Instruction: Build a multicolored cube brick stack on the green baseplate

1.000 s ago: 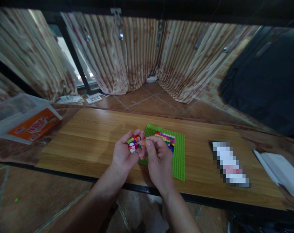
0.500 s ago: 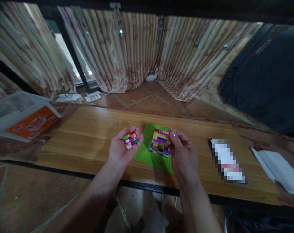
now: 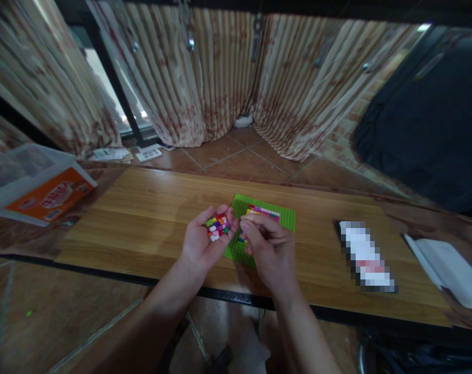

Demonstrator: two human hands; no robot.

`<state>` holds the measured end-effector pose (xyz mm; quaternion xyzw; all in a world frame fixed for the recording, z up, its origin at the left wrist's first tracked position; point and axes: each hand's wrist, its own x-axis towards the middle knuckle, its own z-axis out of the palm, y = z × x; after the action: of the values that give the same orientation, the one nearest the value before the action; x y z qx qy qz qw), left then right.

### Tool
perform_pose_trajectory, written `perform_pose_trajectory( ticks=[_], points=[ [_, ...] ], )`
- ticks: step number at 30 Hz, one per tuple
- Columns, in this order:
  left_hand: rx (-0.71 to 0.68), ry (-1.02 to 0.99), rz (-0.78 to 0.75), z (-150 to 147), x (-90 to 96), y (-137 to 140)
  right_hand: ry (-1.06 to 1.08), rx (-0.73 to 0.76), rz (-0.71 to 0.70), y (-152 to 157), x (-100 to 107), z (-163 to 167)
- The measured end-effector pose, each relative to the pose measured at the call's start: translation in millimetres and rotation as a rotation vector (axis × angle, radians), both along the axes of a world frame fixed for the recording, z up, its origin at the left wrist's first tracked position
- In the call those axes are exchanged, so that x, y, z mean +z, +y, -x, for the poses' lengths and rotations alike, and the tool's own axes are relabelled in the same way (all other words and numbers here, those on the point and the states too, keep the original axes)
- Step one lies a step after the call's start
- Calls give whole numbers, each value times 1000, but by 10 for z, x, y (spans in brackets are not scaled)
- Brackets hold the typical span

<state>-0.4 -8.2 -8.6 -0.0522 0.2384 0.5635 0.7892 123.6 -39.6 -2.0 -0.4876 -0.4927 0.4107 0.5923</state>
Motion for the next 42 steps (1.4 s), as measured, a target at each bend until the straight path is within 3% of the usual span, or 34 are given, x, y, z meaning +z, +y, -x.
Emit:
perform_pose_trajectory(
  ticks=[10,15,23,31,36,42],
  points=[
    [-64,-16,-12,-58,-29,-5,-498,199,-51,-55,-58,165],
    [-46,-13,27,-46,-26,9,-460,148,-33,-55,-63,149],
    [25,-61,48,51,36,18,-215,-42,27,-7,6,-11],
    [84,-38,45,119,55,44,-354,74,141,-25,-52,-300],
    [85,-36,28,130,32,63,-434,65,117,-38,-108,-369],
    [93,-24,26,136,34,67,-602,52,-13,-26,-135,-370]
  ],
)
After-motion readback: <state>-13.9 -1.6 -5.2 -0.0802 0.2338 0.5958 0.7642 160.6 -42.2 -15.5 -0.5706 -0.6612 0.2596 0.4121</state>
